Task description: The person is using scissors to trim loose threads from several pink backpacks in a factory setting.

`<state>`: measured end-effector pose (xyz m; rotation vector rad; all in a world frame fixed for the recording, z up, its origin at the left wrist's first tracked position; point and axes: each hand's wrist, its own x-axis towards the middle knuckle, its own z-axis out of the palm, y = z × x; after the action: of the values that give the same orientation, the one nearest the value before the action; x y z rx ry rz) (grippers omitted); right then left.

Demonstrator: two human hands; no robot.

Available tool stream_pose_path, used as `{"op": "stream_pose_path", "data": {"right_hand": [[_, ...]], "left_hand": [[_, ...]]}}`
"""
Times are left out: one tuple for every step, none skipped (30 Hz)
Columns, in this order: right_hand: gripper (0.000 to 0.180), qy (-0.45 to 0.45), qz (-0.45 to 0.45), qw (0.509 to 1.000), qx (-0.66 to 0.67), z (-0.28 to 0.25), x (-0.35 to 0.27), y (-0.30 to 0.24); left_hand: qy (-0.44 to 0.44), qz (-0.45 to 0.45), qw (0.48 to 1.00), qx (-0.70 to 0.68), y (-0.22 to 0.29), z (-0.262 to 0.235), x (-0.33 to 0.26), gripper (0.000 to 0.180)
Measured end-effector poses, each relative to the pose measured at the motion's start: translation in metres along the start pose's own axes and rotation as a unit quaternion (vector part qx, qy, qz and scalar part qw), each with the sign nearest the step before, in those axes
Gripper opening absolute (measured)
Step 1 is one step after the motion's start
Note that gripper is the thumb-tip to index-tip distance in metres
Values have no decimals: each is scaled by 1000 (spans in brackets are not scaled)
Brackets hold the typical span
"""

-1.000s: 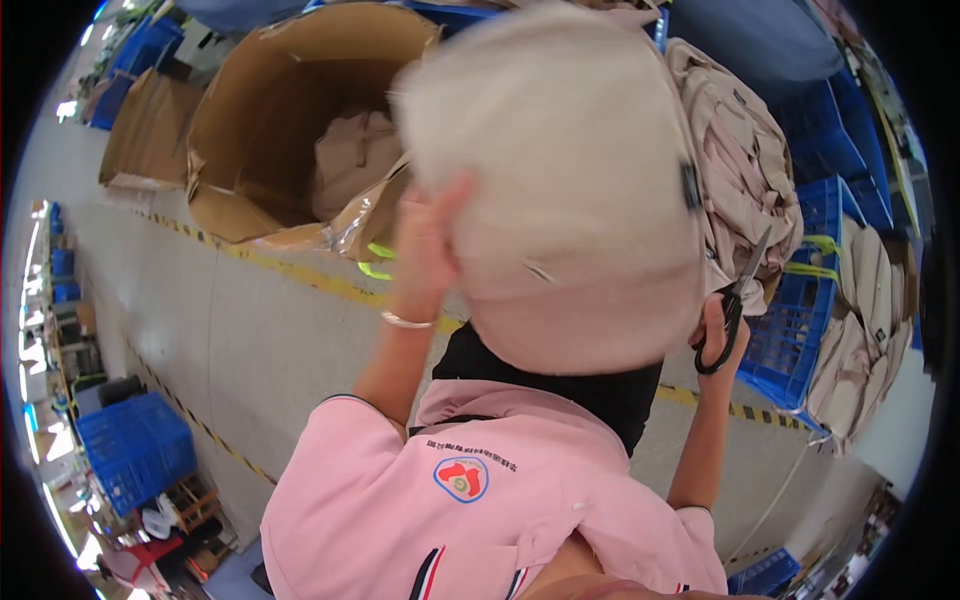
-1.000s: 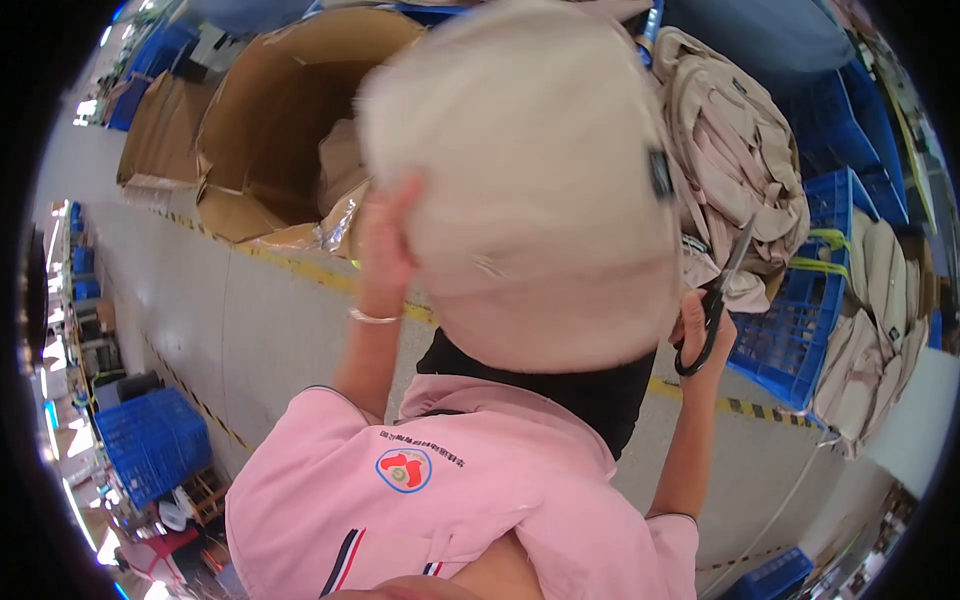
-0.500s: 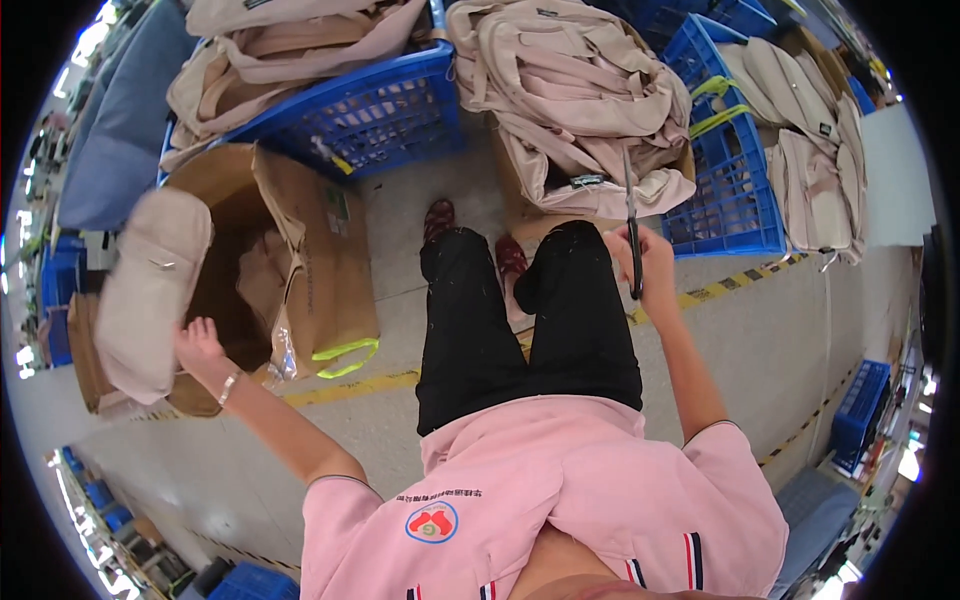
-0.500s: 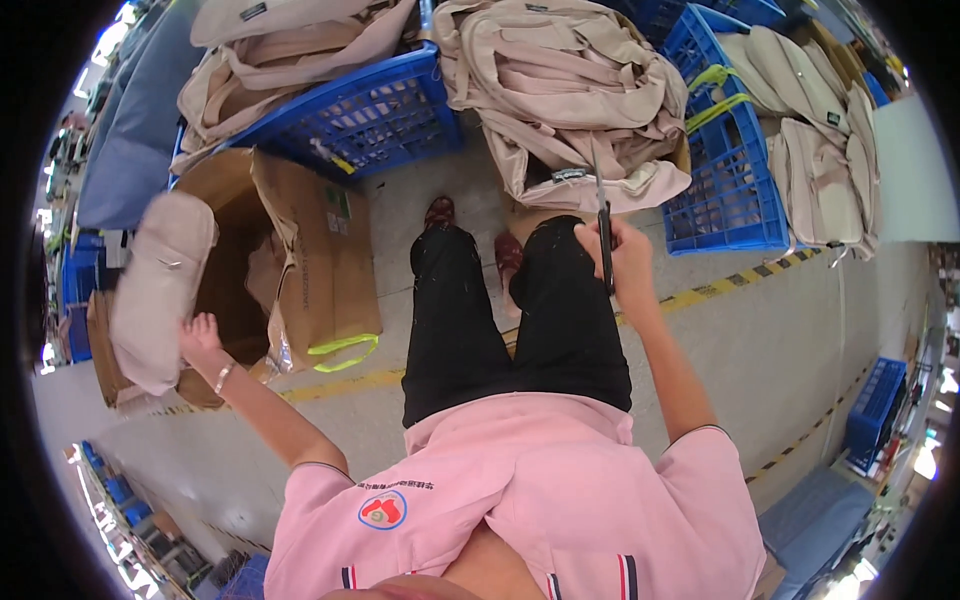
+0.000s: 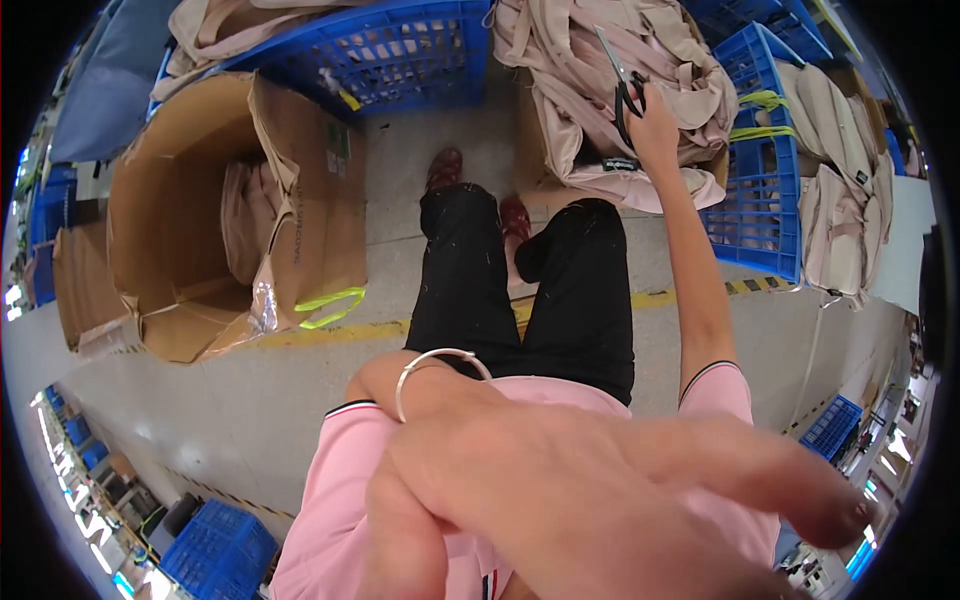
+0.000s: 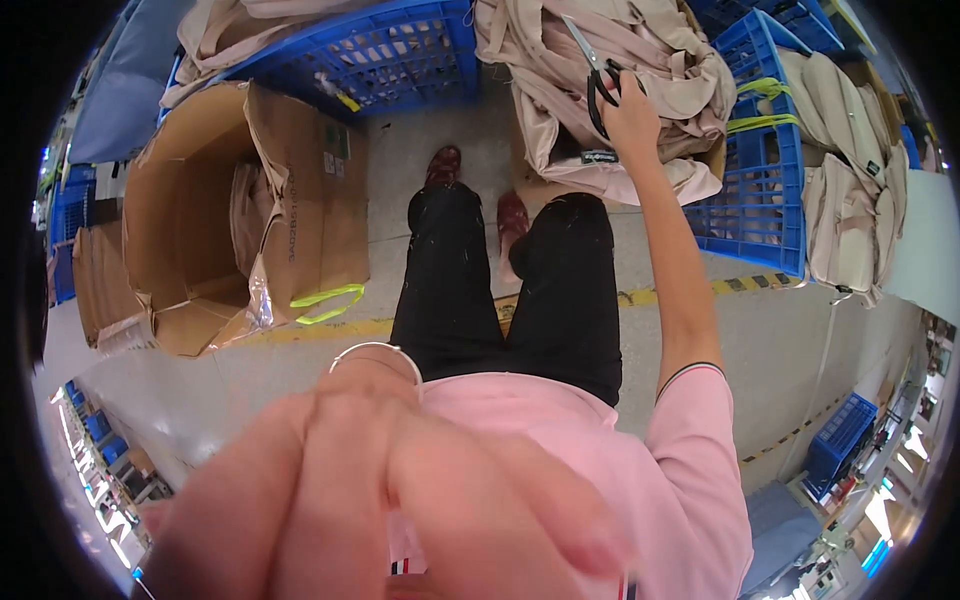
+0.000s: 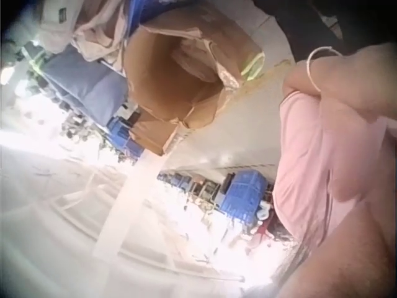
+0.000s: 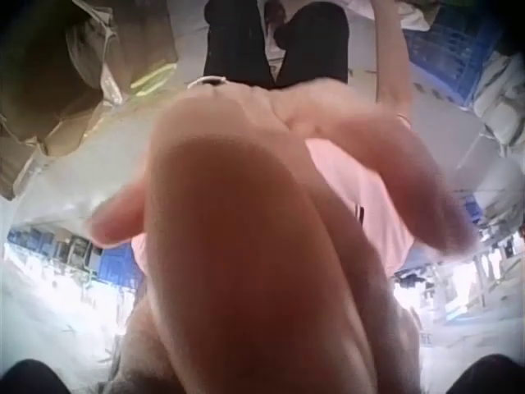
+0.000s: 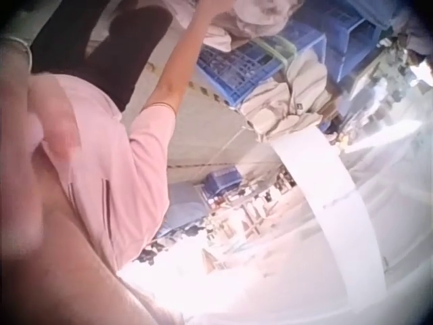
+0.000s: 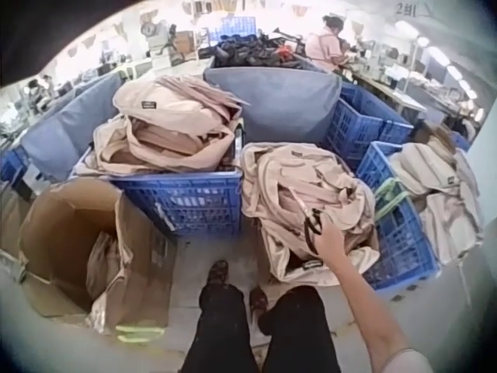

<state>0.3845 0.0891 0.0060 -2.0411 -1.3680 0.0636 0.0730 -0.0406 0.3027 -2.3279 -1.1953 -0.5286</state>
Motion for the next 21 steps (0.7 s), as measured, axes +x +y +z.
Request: {"op": "stream_pose_path", "data": {"right_hand": [[33,-1,-1,1000,1,9,2,1],[32,-21,15,1000,-7,21,5,1],[32,-45,37,998,-15,33,8,6],[29,-59,40,997,-3,36,8,-4],[29,-62,43,997,-4,37,5,-6],[29,-45,30,998,13,38,6,-8],[29,-23,15,999,29,37,11,-8],[29,3,-9,1000,28,34,8,-8],[29,7,-10,1000,27,32,8,-8],[27,3,-27,999,19,28,7,-5],[26,-4,-44,999,13,26,3,-5],[25,-29,-22,999,32,24,0,-6],[25,-25,-18,999,28,21,-6,-1],[25,-23,-2,999,23,22,-9,2],[27,-21,14,1000,17,20,-11,5],[23,37,-6,998,47,15,-19,4],[23,35,-10,998,51,5,-25,-3],[22,6,55,981,184,-7,-30,-8],[22,-16,125,944,306,-23,-43,-11],[22,-19,123,943,307,-28,-57,-17],[21,-20,130,912,390,-34,-74,-23]], "left_hand": [[0,3,1000,-28,12,-8,-7,47],[5,7,998,-54,12,-5,-9,46],[5,15,996,-83,40,-29,-29,45],[9,19,994,-105,20,-11,-23,44],[5,23,991,-135,22,-9,-22,43],[2,28,986,-166,18,-4,-25,42],[5,33,980,-197,18,3,-22,42],[8,39,973,-227,20,7,-23,41],[12,44,965,-257,29,2,-30,41],[16,52,956,-288,21,13,-29,40],[18,58,946,-317,26,11,-27,40],[19,64,936,-347,21,20,-31,40],[21,72,923,-378,21,25,-32,40],[24,77,911,-404,18,29,-34,40],[27,83,899,-429,17,34,-33,40],[28,88,887,-453,19,38,-35,40],[28,90,875,-474,15,41,-38,40],[28,91,863,-496,15,44,-39,41],[29,98,845,-524,9,50,-40,41],[29,99,831,-547,13,51,-43,42],[29,99,816,-569,20,52,-45,42]]}}
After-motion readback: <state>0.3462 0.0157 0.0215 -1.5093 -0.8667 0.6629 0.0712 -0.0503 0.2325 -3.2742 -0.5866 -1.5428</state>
